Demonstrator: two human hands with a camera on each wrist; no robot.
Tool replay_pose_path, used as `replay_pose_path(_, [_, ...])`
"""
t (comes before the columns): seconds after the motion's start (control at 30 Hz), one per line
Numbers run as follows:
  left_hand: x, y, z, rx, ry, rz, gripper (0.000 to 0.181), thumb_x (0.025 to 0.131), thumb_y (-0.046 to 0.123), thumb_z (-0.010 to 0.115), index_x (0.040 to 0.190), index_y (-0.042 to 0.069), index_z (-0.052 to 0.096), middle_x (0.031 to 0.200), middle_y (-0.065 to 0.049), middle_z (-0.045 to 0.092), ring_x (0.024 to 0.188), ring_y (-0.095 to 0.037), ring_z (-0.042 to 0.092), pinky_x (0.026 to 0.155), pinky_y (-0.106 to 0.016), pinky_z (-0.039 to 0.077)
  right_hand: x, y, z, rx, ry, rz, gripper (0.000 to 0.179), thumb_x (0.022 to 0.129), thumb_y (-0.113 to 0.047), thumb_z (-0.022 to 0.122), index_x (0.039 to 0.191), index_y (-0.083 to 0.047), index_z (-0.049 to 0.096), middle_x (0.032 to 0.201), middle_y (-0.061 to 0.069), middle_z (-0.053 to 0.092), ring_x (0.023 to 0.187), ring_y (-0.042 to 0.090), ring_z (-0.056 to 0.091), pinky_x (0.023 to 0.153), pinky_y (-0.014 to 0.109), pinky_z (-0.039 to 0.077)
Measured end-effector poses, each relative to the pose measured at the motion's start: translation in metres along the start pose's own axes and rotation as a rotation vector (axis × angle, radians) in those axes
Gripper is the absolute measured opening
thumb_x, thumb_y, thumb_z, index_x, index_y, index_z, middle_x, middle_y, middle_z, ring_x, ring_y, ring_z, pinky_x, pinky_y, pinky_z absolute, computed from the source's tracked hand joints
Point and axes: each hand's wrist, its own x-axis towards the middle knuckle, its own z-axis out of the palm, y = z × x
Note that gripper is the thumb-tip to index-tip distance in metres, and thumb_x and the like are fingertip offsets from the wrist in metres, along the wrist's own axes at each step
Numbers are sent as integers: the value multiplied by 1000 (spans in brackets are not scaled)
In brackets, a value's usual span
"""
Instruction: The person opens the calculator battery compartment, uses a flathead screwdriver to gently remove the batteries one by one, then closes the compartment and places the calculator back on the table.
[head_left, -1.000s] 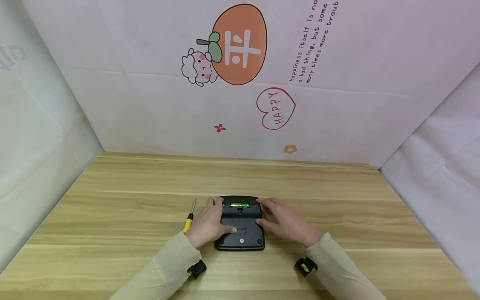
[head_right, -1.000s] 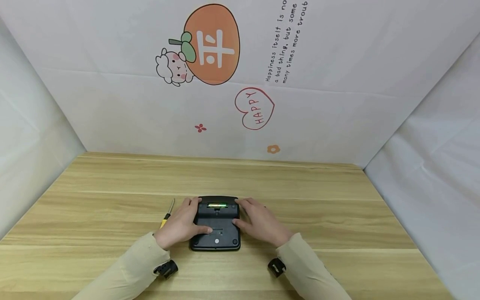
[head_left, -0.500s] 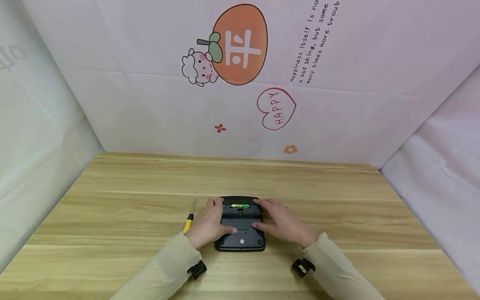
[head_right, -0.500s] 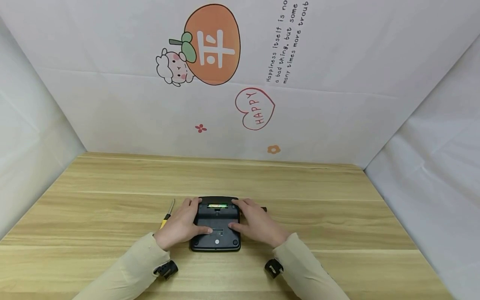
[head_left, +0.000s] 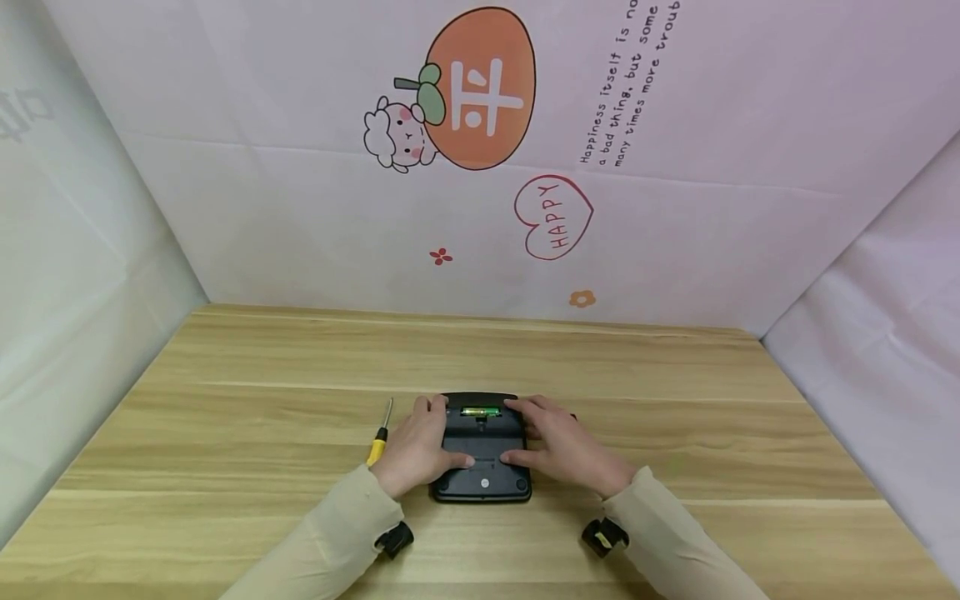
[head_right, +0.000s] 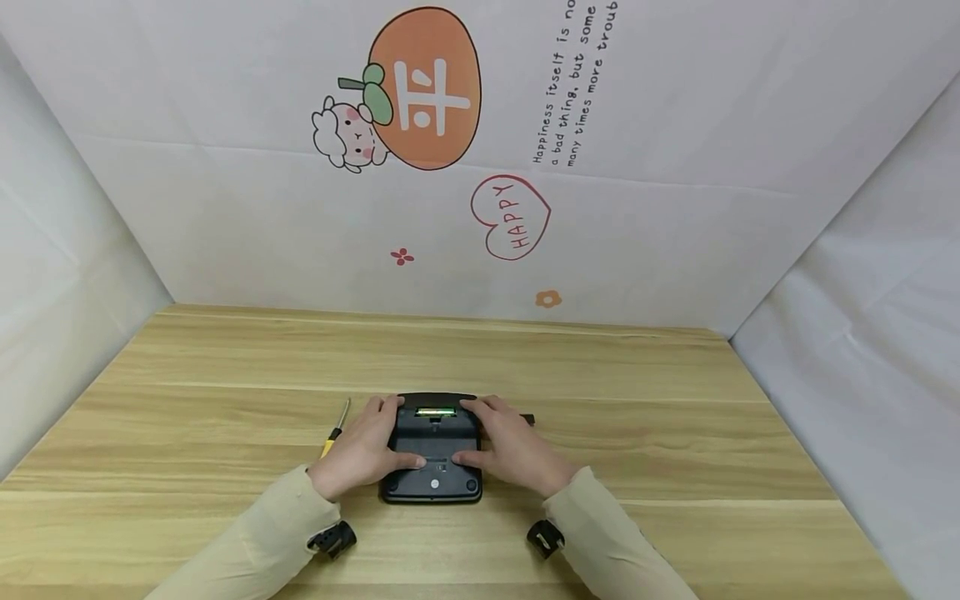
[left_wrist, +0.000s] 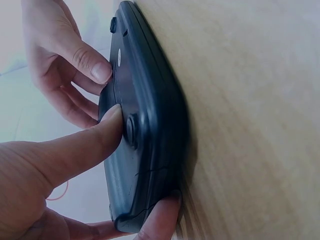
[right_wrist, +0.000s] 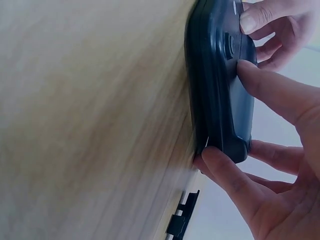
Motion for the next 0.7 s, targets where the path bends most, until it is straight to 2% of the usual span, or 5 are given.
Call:
replay_pose_path(0.3, [0, 2, 0, -2, -6, -8, 88, 73, 31, 84, 140, -4, 38, 128, -26, 45, 88, -31, 56, 73, -43, 49, 1, -2, 1, 41, 13, 12, 66, 82, -27, 77, 137, -4, 48, 132, 16, 51, 106, 28, 64, 82, 33, 54])
replay_pose_path(0.7, [-2, -1, -1, -9, -5, 5, 88, 73, 32, 84, 140, -4, 39, 128, -26, 46, 90, -31, 56, 75, -44, 49, 1, -1, 2, 19, 14, -26, 65, 83, -26, 75, 137, 0, 48, 135, 21, 49, 104, 30, 64, 80, 34, 55])
